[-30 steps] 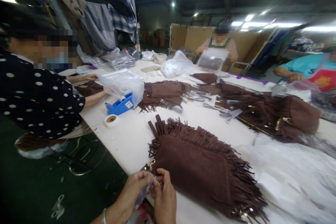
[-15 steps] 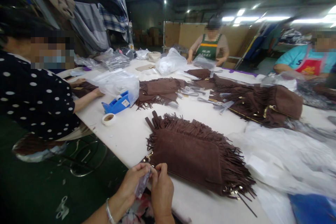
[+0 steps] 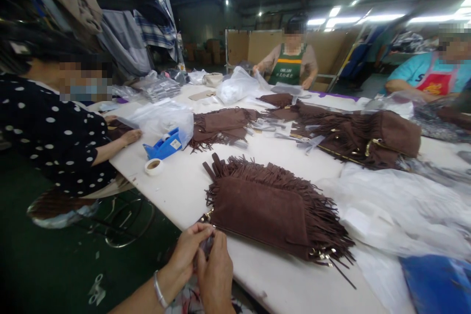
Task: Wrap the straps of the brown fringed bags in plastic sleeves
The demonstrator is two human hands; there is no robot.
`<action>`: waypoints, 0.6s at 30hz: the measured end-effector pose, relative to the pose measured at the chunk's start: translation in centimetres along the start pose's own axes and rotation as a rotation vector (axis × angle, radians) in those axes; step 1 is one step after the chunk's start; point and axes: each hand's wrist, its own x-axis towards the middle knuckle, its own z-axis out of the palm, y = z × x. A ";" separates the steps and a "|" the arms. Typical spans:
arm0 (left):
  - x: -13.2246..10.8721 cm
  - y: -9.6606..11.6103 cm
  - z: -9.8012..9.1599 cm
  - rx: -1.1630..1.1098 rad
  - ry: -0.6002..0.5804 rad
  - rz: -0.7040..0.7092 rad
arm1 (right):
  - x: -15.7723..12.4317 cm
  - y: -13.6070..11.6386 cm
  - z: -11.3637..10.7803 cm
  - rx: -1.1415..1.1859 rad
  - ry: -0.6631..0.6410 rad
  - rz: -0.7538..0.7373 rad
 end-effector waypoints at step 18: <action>-0.5 -0.5 0.6 0.230 0.062 0.091 | -0.4 2.6 -0.8 0.077 -0.081 0.081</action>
